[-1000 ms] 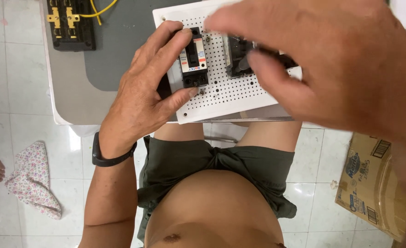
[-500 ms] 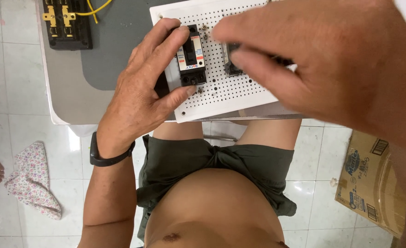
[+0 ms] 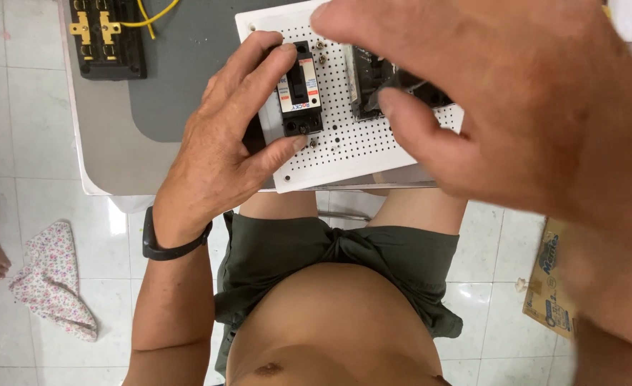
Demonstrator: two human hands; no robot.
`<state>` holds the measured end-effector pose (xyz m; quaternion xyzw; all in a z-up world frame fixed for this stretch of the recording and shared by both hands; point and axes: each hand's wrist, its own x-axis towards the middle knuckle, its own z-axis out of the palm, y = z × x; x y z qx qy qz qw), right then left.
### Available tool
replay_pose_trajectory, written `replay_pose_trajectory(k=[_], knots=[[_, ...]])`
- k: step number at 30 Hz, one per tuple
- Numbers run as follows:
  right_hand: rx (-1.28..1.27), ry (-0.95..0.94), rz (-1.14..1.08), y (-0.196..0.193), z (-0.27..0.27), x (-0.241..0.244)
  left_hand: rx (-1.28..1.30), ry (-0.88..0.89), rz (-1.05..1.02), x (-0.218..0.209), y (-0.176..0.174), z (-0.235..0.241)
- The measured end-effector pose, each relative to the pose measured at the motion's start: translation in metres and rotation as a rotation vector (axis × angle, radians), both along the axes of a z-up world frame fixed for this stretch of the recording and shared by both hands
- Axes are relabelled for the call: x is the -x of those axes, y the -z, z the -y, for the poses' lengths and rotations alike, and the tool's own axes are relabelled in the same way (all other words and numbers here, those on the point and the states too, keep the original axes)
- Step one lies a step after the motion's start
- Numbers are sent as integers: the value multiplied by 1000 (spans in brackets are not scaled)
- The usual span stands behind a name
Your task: The person assembles electrical components on a white perforated board. They use a screwdriver to tighten screws on circuit breakers and other black electrical parts, securing them to the board.
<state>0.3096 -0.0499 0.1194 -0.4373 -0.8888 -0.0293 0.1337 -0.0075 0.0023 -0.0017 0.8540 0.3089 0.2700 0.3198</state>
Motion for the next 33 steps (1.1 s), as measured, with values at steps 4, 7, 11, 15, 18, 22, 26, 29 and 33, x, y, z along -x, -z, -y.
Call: replay_pose_trajectory(k=[4,7,11,15,18,22,26,29,33], knots=[[-23,88,-145,9,0,80,-3,11,1,-1,-1,0],[-56,265,-318,17,10,91,-8,7,-8,-2,-4,0],[105,234,-268,-7,14,87,-35,27,16,-1,-1,-1],[-47,228,-238,10,12,90,-49,12,9,-5,-4,-1],[-216,398,-211,18,3,90,-50,18,19,-5,-4,0],[-223,386,-137,12,-5,88,-61,-6,10,-8,-7,0],[-215,258,-88,8,-10,93,-41,-35,4,-11,-11,0],[-228,222,-57,11,-12,95,-19,-30,24,-11,-7,0],[-296,205,204,12,-17,81,-32,-39,22,-13,-11,0]])
